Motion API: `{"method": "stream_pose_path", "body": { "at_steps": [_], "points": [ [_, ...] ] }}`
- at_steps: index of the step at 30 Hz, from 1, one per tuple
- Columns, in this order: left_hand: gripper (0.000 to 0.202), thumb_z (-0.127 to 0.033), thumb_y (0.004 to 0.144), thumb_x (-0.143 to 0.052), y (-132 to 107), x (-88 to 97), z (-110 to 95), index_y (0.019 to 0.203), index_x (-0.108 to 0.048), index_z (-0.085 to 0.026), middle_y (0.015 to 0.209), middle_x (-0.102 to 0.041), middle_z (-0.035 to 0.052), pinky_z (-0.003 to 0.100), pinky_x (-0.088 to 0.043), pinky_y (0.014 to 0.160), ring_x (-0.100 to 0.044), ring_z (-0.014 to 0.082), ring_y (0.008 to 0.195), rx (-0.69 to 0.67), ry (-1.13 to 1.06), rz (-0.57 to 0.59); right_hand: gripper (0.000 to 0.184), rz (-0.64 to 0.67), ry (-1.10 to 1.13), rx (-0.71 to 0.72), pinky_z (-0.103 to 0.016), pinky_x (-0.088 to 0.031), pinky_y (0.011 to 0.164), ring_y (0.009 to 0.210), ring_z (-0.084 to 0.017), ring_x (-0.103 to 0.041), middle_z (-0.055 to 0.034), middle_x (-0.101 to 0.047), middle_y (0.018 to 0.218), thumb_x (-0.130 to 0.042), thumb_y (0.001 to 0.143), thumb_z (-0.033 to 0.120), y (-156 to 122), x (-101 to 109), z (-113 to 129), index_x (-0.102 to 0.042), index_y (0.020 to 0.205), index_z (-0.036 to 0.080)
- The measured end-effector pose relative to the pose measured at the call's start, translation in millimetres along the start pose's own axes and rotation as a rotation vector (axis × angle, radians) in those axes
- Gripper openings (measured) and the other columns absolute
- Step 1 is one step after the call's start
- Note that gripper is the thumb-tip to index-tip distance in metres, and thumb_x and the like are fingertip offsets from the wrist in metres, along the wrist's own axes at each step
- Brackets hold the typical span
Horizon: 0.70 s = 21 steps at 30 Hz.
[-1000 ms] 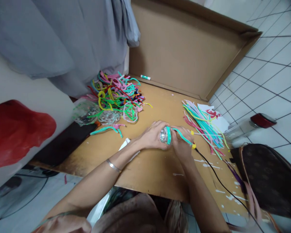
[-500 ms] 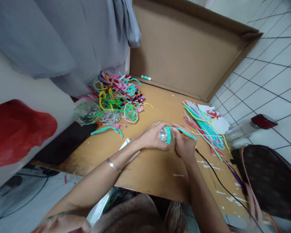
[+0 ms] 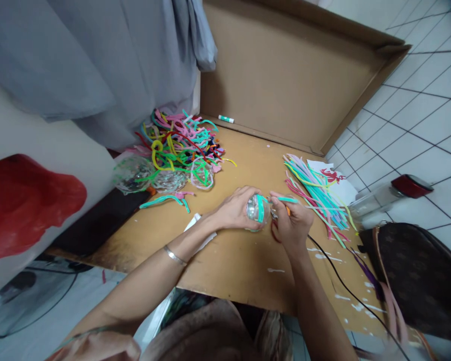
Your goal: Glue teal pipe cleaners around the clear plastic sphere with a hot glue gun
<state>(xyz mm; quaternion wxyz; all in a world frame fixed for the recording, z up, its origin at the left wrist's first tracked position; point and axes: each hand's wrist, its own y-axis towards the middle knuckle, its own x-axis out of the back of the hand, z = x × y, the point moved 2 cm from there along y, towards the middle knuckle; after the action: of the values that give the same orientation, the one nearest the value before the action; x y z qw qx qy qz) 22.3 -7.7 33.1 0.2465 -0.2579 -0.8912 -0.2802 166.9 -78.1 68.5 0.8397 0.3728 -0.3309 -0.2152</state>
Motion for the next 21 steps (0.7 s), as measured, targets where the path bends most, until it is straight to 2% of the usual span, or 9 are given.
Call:
{"method": "stream_pose_path", "body": {
  "at_steps": [7,12,17,21],
  "points": [
    [0.07,-0.036,0.056,-0.081,1,-0.8,3,0.118,-0.053,-0.02,0.114,-0.06,0.0082,0.044,-0.047,0.095,-0.058,0.0299,0.108,-0.004,0.013,0.001,0.016,-0.034,0.045,-0.09,-0.032,-0.057,0.074,0.079,-0.019,-0.072,-0.0028,-0.077,0.085,-0.062,0.088,0.028,4,-5,-1,-0.075,0.08,0.023],
    [0.071,-0.04,0.057,-0.081,0,-1.3,4,0.119,-0.052,-0.02,0.111,-0.06,0.0081,0.043,-0.048,0.093,-0.058,0.0293,0.106,-0.008,0.036,-0.006,0.024,-0.01,0.166,-0.143,-0.033,-0.057,0.076,0.085,-0.019,-0.072,-0.0045,-0.077,0.089,-0.061,0.088,0.031,13,1,5,-0.072,0.07,0.021],
    [0.072,-0.037,0.056,-0.082,0,-1.9,6,0.12,-0.052,-0.02,0.113,-0.06,0.0079,0.044,-0.047,0.094,-0.058,0.0292,0.107,-0.008,0.01,-0.008,0.016,0.016,0.176,-0.136,-0.029,-0.054,0.065,0.069,-0.015,-0.068,-0.0022,-0.075,0.079,-0.063,0.087,0.031,19,4,9,-0.074,0.082,0.02],
    [0.073,-0.035,0.055,-0.082,1,-0.6,5,0.12,-0.052,-0.019,0.113,-0.061,0.0084,0.044,-0.047,0.094,-0.058,0.0291,0.107,-0.007,-0.003,0.003,0.014,-0.013,0.143,-0.096,-0.026,-0.05,0.059,0.061,-0.013,-0.063,-0.0005,-0.071,0.071,-0.064,0.085,0.028,20,3,10,-0.073,0.079,0.019]
  ]
}}
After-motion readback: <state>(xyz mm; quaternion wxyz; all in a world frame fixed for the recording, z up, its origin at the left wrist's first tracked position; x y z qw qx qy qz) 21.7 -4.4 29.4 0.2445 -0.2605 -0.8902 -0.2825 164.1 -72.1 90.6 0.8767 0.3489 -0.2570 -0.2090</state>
